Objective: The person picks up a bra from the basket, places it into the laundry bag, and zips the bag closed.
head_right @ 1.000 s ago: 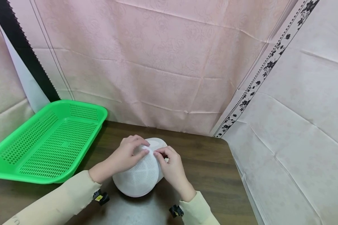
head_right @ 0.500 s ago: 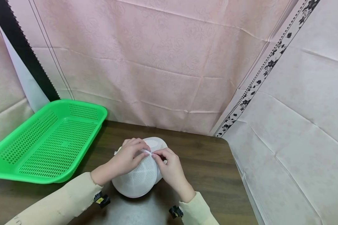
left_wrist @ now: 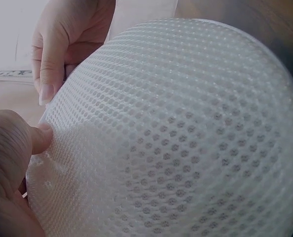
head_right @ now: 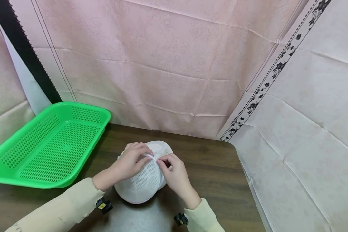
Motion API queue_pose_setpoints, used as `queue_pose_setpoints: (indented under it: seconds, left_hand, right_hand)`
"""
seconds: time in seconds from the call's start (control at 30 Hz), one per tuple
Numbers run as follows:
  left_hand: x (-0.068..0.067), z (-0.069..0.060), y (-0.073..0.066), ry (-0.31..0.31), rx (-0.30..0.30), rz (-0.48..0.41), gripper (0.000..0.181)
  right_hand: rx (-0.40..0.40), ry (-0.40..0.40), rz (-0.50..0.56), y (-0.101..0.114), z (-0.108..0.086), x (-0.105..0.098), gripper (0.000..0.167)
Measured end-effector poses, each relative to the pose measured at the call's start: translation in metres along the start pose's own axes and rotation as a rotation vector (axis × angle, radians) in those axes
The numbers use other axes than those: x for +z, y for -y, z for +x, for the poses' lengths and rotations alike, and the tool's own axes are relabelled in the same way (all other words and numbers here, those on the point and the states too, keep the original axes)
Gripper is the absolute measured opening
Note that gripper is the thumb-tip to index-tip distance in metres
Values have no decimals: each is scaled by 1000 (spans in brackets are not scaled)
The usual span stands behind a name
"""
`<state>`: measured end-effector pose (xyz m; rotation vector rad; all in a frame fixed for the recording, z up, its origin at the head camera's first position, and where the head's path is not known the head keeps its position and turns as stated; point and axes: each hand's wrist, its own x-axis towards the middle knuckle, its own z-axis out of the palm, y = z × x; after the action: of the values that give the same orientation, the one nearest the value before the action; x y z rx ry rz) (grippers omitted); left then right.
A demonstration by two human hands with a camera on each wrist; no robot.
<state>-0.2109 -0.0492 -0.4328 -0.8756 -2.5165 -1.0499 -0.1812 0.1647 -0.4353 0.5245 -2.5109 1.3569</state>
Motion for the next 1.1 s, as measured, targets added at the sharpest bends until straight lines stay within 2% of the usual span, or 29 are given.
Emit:
queue_pose_setpoints:
  seconds: [0.5, 0.77, 0.93, 1.1]
  left_hand:
    - [-2, -1, 2, -26, -8, -51, 7]
    - [-2, 0, 3, -107, -40, -102, 7]
    - [-2, -1, 4, -114, -66, -116, 7]
    - [-4, -1, 2, -127, -62, -118, 7]
  right_hand:
    - [61, 14, 9, 0, -3, -3, 6]
    - [63, 6, 39, -3, -5, -3, 3]
    - [82, 1, 51, -5, -7, -3, 3]
    - [84, 4, 62, -6, -6, -2, 2]
